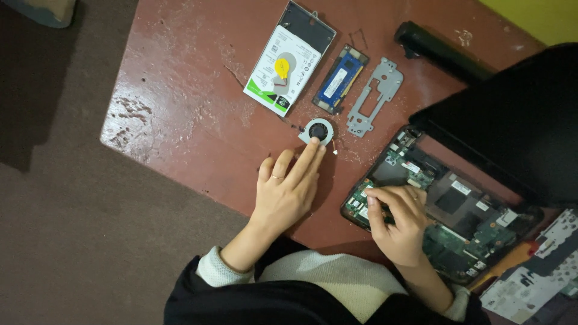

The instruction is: The person uses a yellow plastic pry tool to remove screws and detach components from a disassembled laptop motherboard. They remove a cooling fan and a small circuit board, placing them on the table next to other parts like a hard drive and RAM stick.

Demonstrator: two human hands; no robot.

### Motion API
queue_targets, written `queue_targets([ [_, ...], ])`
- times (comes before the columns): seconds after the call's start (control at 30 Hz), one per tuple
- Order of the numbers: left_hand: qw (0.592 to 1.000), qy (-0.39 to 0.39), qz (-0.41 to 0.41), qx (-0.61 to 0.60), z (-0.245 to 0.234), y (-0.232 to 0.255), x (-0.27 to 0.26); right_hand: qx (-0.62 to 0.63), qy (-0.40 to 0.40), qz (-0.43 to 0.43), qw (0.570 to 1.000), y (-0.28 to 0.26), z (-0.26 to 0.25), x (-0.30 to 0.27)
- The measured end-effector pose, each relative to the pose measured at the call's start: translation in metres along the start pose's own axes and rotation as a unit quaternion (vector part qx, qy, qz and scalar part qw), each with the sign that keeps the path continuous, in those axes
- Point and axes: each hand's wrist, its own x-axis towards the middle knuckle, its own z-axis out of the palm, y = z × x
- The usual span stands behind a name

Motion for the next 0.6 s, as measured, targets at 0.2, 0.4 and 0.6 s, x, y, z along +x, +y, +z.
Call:
queue_targets([
  [0.2, 1.0, -0.009, 0.014, -0.003, -0.006, 0.0, 0.003, 0.031, 0.036, 0.031, 0.998, -0.006, -0.006, -0.003],
  [0.4, 0.999, -0.002, 0.039, 0.024, -0.003, 0.002, 0.001, -0.037, 0.08, 0.048, 0.995, 0.011, -0.046, -0.04],
  [0.6, 0.998, 0.005, 0.067, 0.0, -0.004, 0.015, 0.003, -0.086, 0.096, 0.092, 0.987, 0.007, -0.083, -0.044],
])
